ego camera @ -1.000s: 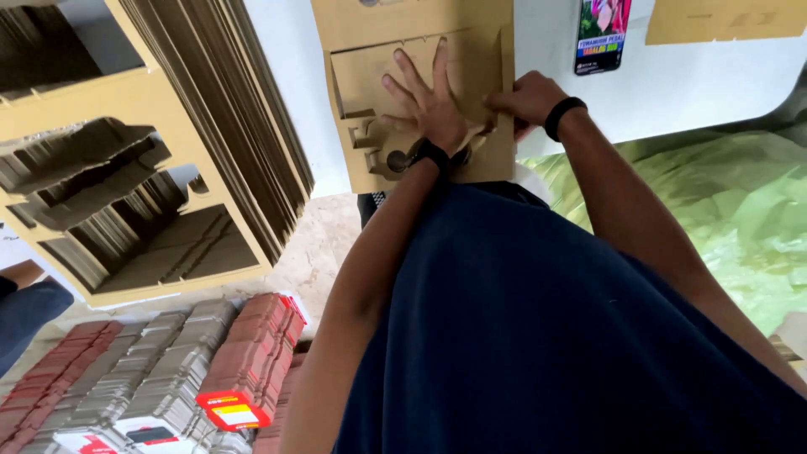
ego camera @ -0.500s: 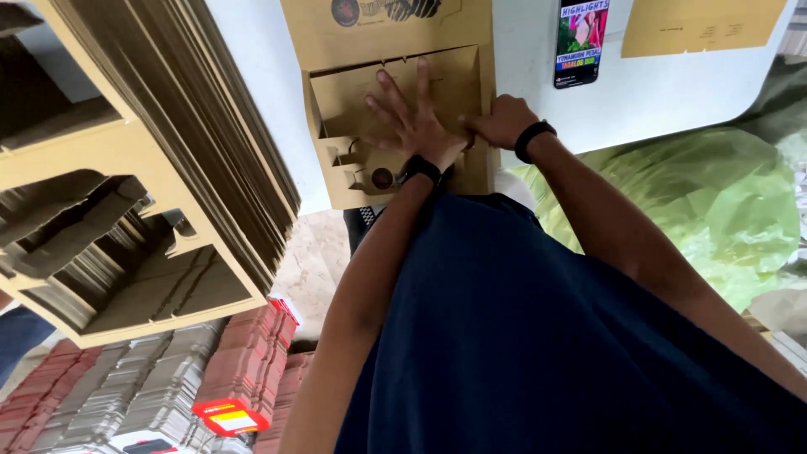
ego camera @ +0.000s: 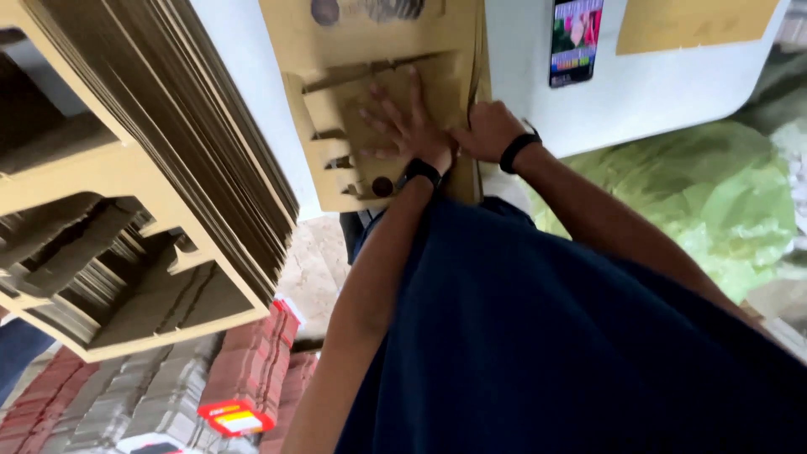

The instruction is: A person is folding cardboard inserts for packaging on a white table while watching a video on a smartphone.

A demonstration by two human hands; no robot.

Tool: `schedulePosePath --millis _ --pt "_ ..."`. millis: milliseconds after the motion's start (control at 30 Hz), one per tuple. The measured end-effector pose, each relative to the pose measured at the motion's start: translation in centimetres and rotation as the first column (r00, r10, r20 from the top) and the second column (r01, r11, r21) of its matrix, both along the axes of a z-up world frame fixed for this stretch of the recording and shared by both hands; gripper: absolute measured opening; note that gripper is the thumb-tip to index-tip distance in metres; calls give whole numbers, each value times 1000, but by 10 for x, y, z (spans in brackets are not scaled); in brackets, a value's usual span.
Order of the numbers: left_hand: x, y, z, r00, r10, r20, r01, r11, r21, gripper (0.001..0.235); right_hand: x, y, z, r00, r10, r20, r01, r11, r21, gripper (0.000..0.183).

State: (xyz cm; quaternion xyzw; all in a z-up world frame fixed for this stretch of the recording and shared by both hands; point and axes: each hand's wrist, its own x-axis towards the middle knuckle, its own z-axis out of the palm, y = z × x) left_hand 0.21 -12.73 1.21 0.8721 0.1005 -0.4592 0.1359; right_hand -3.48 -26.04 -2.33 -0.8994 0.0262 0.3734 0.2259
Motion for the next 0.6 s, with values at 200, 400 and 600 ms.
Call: schedulePosePath --millis 200,400,600 --pt "3 13 10 991 40 -129 -55 991 -119 116 12 22 77 814 -483 -324 432 875 -219 69" --pt "-8 24 -11 998 38 -40 -46 973 -226 133 -14 38 53 427 -852 -302 894 447 3 46" --pt "-14 21 -19 998 66 17 -61 973 -222 116 -12 44 47 24 -922 -386 996 54 -67 49"
